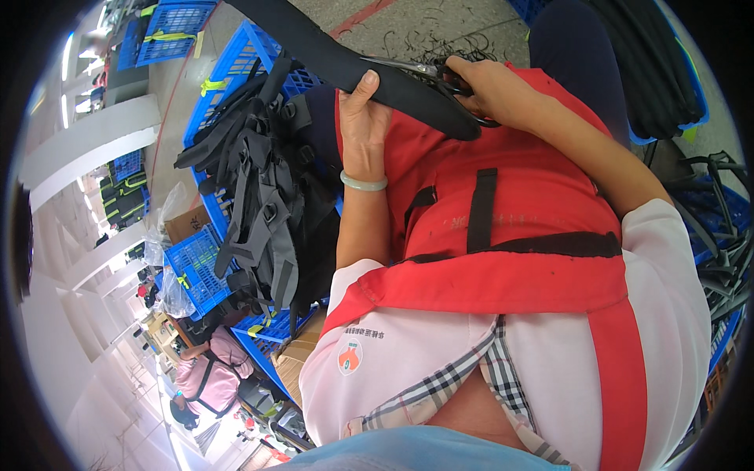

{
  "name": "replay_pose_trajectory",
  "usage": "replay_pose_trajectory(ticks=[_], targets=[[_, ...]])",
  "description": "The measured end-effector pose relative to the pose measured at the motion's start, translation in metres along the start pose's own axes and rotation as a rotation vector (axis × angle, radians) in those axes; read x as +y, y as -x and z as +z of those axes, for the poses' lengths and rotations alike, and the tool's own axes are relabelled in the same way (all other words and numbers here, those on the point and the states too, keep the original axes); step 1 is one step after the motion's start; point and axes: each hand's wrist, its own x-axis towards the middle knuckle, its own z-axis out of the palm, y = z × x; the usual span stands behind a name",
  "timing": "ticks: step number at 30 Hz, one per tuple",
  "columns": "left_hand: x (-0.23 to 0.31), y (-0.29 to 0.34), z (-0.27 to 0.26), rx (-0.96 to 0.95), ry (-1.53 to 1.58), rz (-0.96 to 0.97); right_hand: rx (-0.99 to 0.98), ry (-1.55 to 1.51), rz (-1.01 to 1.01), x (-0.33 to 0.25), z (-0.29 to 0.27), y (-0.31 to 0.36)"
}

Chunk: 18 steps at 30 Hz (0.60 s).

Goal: Trim excess material from black straps using scissors

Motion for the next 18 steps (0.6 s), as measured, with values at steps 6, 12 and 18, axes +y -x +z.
replay_pose_trajectory(ticks=[6,12,18], targets=[[0.0,0.002,0.003,0.013,0.025,-0.061,0.033,-0.035,-0.087,-0.006,-0.012,0.011],[-0.001,0.001,0.003,-0.025,-0.015,-0.013,0.082,-0.019,-0.14,0.001,-0.005,0.006],[-0.003,0.003,0.004,0.0,-0.006,-0.02,0.05,-0.035,-0.094,0.004,-0.003,0.004]])
